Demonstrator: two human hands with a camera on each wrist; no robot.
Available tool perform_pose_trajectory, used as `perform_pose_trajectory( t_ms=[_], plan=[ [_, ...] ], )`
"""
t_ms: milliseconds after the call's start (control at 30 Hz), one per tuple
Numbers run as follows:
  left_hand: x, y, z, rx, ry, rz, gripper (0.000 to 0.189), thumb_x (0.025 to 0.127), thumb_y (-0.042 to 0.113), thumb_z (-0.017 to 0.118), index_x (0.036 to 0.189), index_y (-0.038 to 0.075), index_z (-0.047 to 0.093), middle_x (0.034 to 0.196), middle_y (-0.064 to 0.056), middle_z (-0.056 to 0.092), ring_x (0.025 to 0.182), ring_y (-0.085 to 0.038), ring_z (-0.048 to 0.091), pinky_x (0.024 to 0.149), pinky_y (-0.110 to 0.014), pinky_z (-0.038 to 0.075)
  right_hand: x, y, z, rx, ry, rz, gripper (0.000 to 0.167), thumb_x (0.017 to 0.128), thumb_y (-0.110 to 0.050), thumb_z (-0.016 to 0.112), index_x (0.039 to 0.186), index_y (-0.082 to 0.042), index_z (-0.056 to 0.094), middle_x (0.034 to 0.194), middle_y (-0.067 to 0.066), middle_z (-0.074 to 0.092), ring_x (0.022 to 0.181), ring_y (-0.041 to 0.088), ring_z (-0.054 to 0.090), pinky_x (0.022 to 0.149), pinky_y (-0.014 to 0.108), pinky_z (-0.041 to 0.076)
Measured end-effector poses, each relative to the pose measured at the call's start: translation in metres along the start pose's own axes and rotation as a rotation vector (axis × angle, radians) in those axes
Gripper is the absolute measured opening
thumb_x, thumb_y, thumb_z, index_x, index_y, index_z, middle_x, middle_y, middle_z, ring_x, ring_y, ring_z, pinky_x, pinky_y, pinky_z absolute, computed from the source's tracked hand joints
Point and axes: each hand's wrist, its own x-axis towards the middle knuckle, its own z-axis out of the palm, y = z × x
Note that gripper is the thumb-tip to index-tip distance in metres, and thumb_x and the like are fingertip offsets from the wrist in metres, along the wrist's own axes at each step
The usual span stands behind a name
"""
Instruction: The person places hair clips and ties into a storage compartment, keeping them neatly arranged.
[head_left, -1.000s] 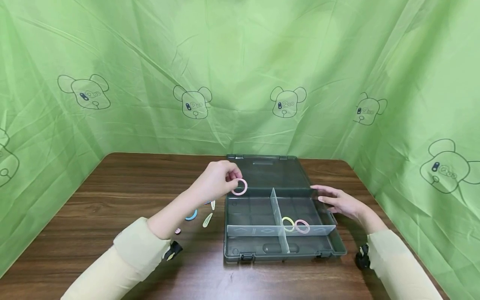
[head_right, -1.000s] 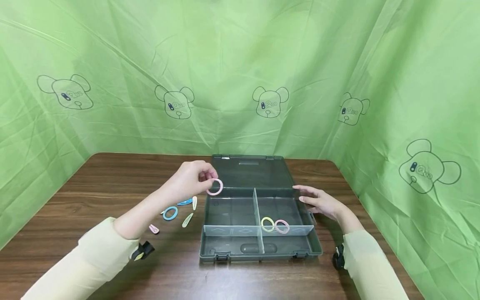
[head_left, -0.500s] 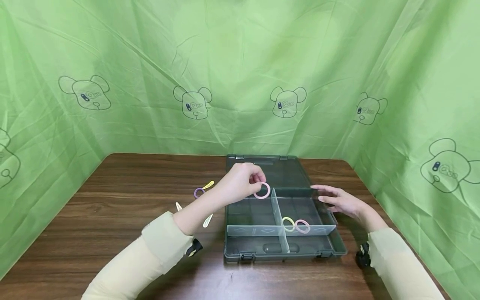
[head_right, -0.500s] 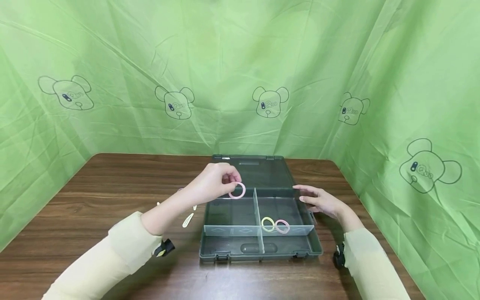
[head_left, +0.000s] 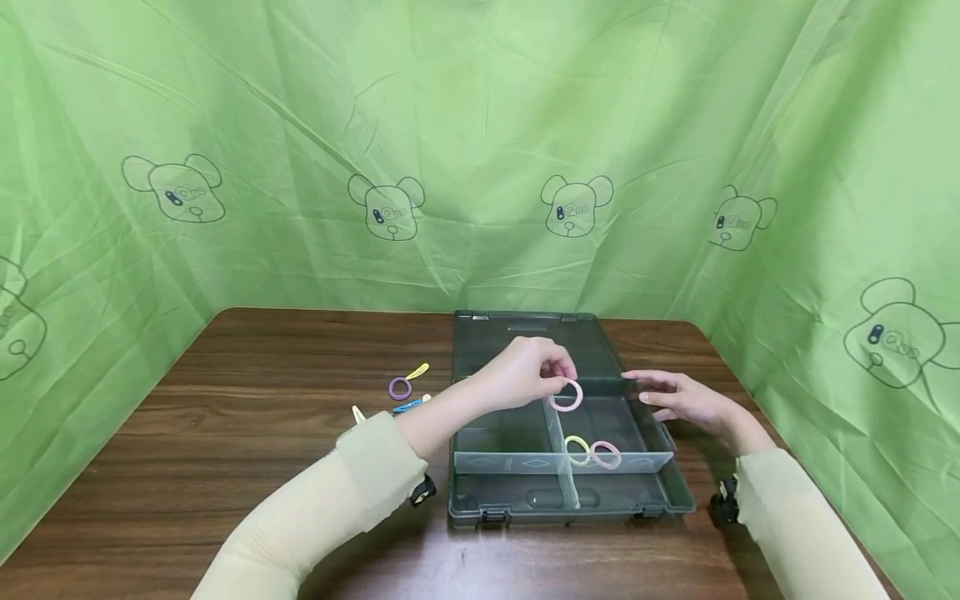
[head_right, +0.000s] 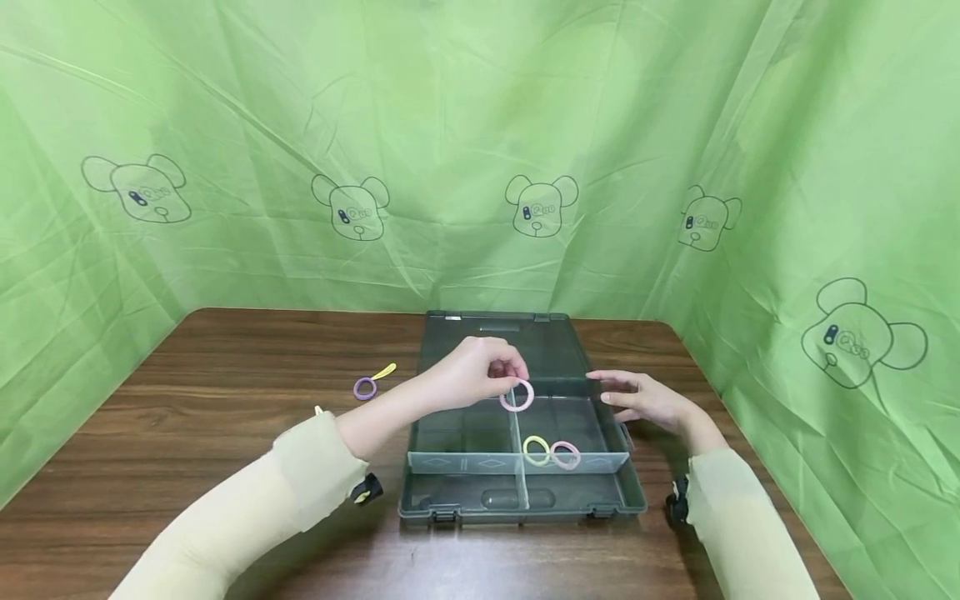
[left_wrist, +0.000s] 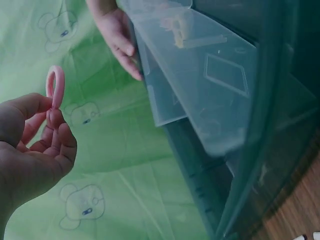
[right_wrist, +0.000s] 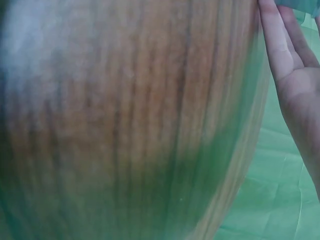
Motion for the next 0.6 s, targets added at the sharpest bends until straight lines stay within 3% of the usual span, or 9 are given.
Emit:
perform_pose_trajectory(
  t_ms=[233,433,600],
  plan=[
    [0.021,-0.002,0.018,-0.033,-0.063,0.067,0.007,0.084,0.008,0.067,0.089,0.012,0.07,0.074,0.007,0.062,0.067,-0.002,0.054,0.063,-0.013,0.046,0.005,0.003,-0.003,0.092,-0.04,-0.032,0.05,0.098,-0.017,0.049,0.145,-0.011,0.035,0.148,0.018,0.03,0.118,0.017,0.053,0.09,0.044,0.049],
    [0.039,-0.003,0.035,-0.007,-0.091,0.063,0.006,0.085,0.012,0.068,0.09,0.015,0.071,0.075,0.009,0.064,0.068,0.002,0.055,0.066,-0.009,0.044,0.006,0.006,-0.006,0.132,-0.091,-0.065,0.049,0.099,-0.013,0.046,0.145,-0.006,0.032,0.143,0.017,0.036,0.118,0.019,0.054,0.09,0.044,0.049],
    [0.048,-0.004,0.051,-0.015,-0.111,0.059,0.006,0.085,0.013,0.069,0.09,0.015,0.071,0.076,0.009,0.065,0.069,0.002,0.055,0.066,-0.009,0.043,0.006,0.008,-0.008,0.177,-0.148,-0.111,0.047,0.1,-0.006,0.04,0.145,-0.001,0.029,0.139,0.005,0.044,0.118,0.019,0.054,0.09,0.044,0.049]
  ],
)
